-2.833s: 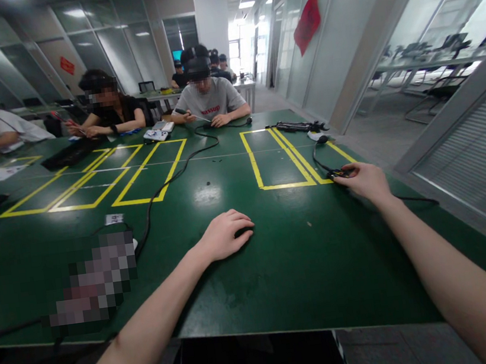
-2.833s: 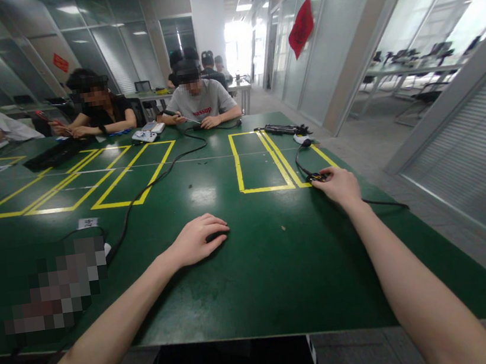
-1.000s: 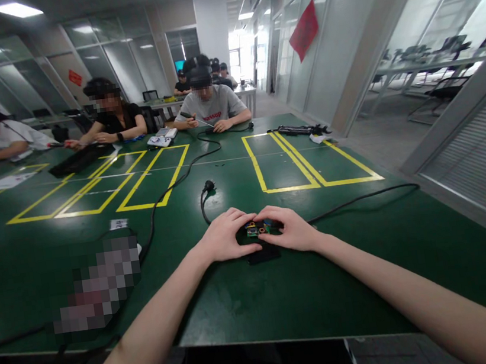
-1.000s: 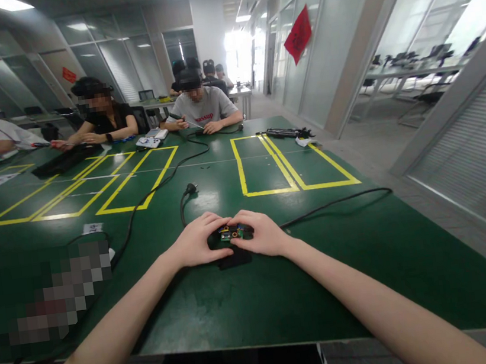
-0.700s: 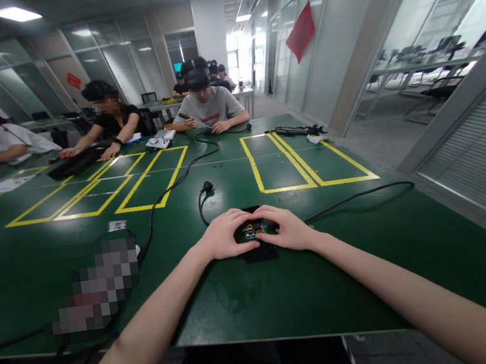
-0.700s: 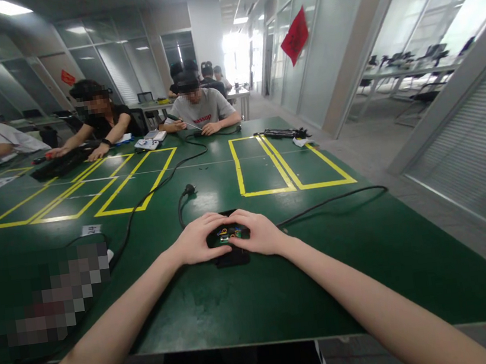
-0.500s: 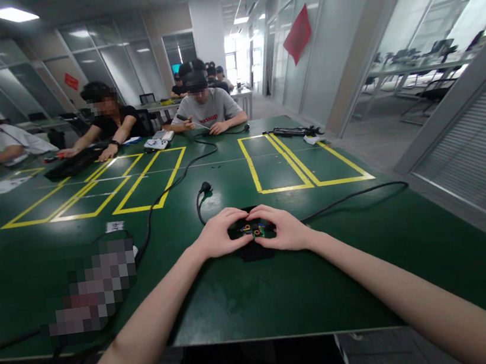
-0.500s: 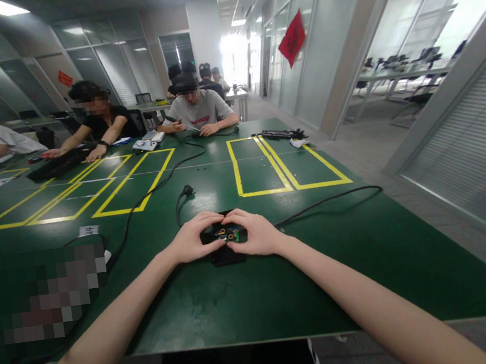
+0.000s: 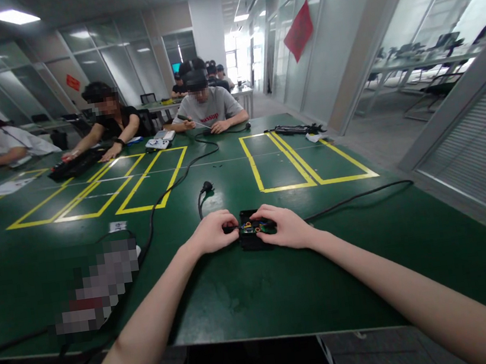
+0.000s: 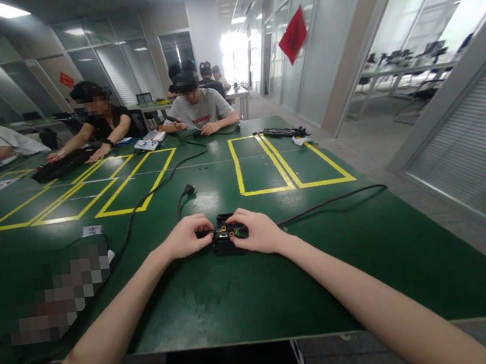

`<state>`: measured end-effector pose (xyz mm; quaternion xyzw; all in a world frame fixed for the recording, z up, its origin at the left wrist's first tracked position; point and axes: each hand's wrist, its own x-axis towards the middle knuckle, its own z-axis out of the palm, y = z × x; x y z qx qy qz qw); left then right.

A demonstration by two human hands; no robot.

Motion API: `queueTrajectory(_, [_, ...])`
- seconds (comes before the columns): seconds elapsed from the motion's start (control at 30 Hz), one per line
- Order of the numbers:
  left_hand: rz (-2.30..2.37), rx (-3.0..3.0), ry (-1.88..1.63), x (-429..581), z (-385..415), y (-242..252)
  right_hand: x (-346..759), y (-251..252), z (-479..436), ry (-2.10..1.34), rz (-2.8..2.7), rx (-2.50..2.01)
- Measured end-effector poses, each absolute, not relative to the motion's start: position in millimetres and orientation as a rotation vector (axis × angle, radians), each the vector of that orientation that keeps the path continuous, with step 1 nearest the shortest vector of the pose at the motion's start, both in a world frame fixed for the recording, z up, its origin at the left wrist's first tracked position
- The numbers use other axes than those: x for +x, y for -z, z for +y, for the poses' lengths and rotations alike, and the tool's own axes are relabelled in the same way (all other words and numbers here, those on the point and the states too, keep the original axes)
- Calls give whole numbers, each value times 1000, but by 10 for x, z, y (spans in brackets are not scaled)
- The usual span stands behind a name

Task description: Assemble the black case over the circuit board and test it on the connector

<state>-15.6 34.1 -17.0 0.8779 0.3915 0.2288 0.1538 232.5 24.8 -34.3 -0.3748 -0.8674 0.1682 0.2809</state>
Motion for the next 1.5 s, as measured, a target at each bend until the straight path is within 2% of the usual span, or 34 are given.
queueTrajectory(0.53, [1140,2382,-813,-131,347,186,2400,269,277,-338,-2217,-1063])
queueTrajectory(0.7, [1116,2287,-885,-129,313,132,2583,196,357,-324,-2334,-1068])
queueTrajectory(0.97, [994,2081,-684,-164,212,57,2620,144,229,-569,-2451,-842])
queueTrajectory(1.13, [1021,2043,-682,-149,227,129,2605,201,287,-464,-2477,-972])
queueTrajectory(1.3, [1085,2248,-746,-135,243,123,2604,230,344,-355,-2435,-1134])
queueTrajectory(1.5, [1036,2302,-694,-174,239,104,2609,217,318,-440,-2430,-1057])
